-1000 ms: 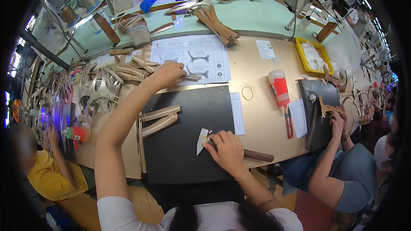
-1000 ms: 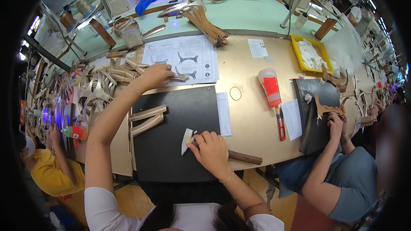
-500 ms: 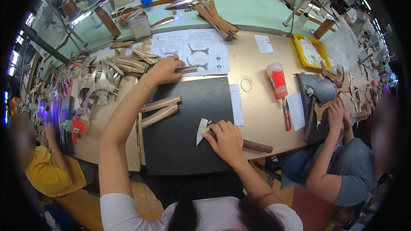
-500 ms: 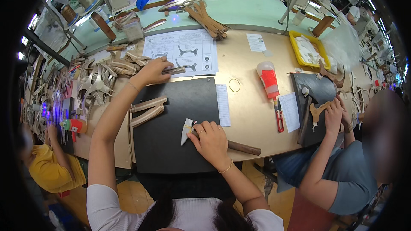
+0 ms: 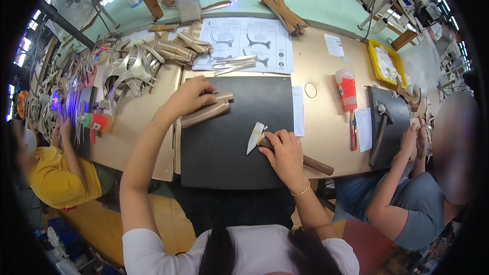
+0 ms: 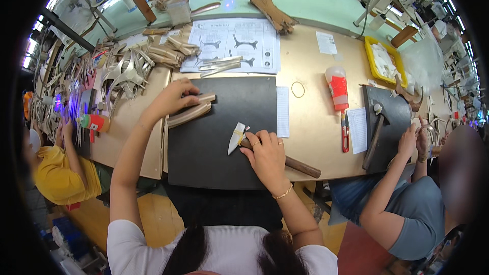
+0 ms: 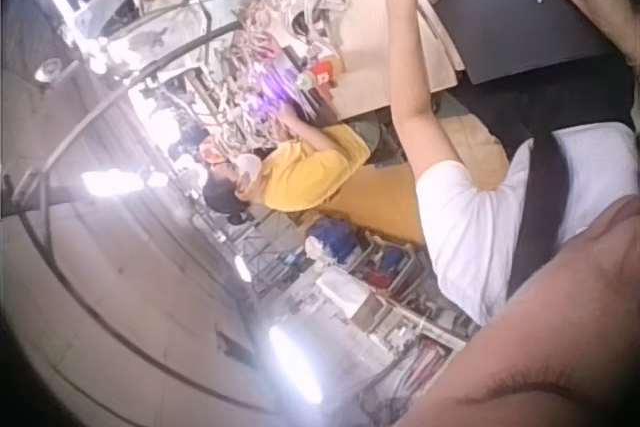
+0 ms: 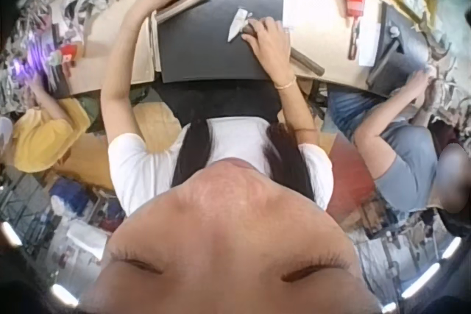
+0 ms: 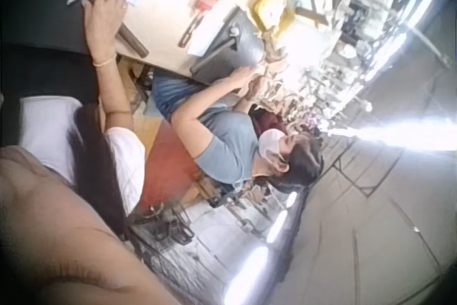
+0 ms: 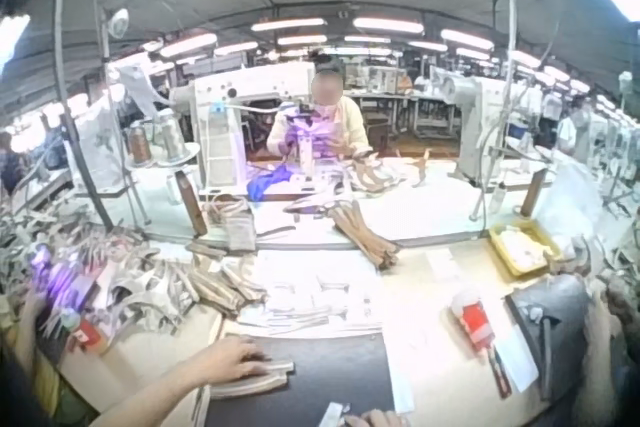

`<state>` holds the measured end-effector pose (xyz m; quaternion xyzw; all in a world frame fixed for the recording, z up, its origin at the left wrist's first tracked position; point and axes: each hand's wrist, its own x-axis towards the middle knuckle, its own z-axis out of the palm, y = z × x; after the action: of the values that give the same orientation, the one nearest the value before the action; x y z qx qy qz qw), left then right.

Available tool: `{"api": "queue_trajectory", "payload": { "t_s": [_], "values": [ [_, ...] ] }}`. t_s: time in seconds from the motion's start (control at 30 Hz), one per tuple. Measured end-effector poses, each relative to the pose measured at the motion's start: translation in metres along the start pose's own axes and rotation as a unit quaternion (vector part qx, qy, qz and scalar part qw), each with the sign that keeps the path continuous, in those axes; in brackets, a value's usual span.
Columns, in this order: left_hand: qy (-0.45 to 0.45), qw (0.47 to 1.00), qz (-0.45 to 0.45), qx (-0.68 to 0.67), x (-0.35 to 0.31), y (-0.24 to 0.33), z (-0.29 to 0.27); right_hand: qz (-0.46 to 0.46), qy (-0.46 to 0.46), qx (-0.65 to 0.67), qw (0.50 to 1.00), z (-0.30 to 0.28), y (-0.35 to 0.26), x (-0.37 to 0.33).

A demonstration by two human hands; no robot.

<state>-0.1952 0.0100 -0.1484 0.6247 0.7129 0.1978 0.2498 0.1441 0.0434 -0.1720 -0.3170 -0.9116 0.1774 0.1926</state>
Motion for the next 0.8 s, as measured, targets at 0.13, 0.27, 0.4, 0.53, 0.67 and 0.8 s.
{"api": "queue_trajectory", "payload": {
  "t_s": [0.13, 0.27, 0.4, 0.53, 0.67, 0.8],
  "values": [
    [0.034, 0.998, 0.031, 0.037, -0.005, 0.000, 0.017, 0.005, 0.011, -0.019, 1.000, 0.003, -0.002, 0.001],
    [0.057, 0.992, 0.053, 0.099, -0.002, -0.003, 0.027, 0.013, 0.024, -0.014, 1.000, 0.005, -0.002, -0.002],
    [0.133, 0.973, 0.107, 0.154, -0.006, 0.000, 0.035, 0.004, 0.061, -0.014, 0.998, 0.010, 0.001, -0.006],
    [0.155, 0.968, 0.124, 0.157, -0.009, 0.008, 0.041, 0.014, 0.060, -0.036, 0.997, 0.014, 0.003, -0.010],
    [0.121, 0.982, 0.060, 0.133, -0.009, 0.009, 0.037, 0.007, 0.061, -0.030, 0.998, 0.018, 0.003, -0.009],
    [0.067, 0.997, -0.013, 0.020, -0.004, 0.000, 0.029, 0.013, 0.041, -0.001, 0.999, 0.017, 0.004, -0.008]
  ]
}}
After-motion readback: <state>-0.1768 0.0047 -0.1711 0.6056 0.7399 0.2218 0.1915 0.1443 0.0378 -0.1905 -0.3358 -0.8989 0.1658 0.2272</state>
